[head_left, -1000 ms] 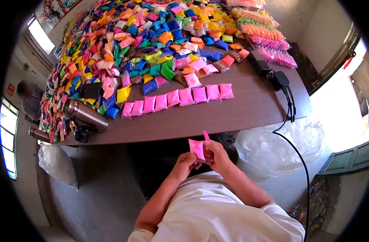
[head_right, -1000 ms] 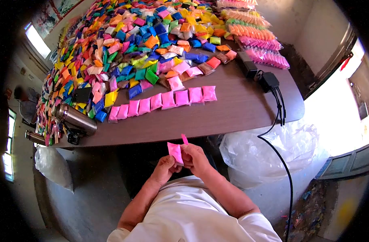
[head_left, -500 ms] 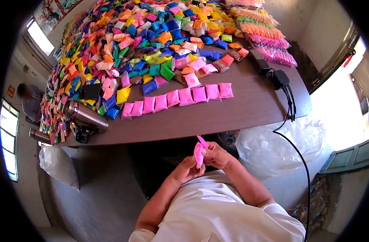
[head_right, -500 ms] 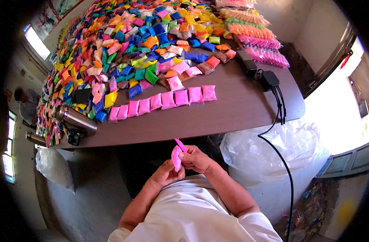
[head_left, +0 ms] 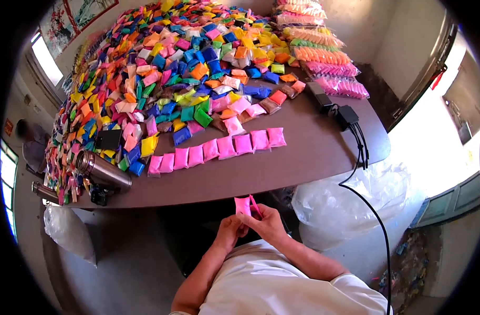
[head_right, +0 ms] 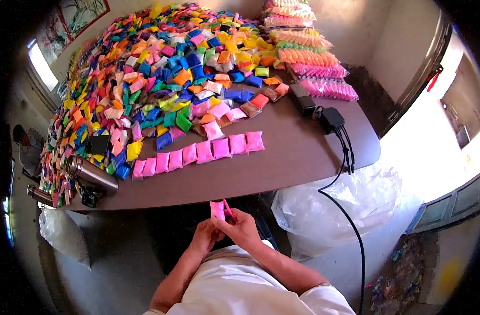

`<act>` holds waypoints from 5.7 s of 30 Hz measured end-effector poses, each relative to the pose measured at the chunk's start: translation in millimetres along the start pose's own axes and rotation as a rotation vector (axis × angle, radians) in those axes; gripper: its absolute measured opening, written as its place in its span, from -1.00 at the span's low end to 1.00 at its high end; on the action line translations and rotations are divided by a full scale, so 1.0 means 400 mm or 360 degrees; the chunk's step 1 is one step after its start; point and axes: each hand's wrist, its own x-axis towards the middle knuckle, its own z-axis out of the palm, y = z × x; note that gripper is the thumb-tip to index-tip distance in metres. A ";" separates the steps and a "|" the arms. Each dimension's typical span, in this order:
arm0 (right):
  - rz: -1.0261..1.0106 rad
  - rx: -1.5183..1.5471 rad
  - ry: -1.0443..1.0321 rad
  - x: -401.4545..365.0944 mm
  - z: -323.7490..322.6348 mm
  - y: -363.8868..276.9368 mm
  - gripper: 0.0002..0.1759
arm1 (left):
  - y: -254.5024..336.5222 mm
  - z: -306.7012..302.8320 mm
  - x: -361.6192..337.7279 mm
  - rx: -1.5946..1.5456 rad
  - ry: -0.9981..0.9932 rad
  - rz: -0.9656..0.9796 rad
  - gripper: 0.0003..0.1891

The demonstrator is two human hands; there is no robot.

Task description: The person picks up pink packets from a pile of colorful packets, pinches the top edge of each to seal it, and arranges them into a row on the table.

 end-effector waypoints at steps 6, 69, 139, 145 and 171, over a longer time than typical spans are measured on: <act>-0.0443 0.0400 0.0446 0.087 -0.072 -0.033 -0.83 | 0.017 0.019 0.003 0.0375 -0.0038 -0.0097 -0.54; -0.0659 -0.1643 0.0356 0.472 -0.090 -0.165 -0.69 | -0.070 -0.135 0.031 0.0217 0.0705 -0.0100 -0.61; -0.0621 -0.1161 0.1195 0.390 -0.364 -0.199 -0.77 | 0.189 -0.028 0.030 0.0354 -0.0036 -0.0085 -0.61; -0.0510 -0.1169 0.1352 0.417 -0.402 -0.163 -0.78 | 0.256 0.054 0.134 0.0776 0.0128 -0.0094 -0.63; -0.0568 -0.1143 0.1425 0.403 -0.368 -0.100 -0.87 | 0.207 0.106 0.233 0.2747 0.0795 0.1126 -0.71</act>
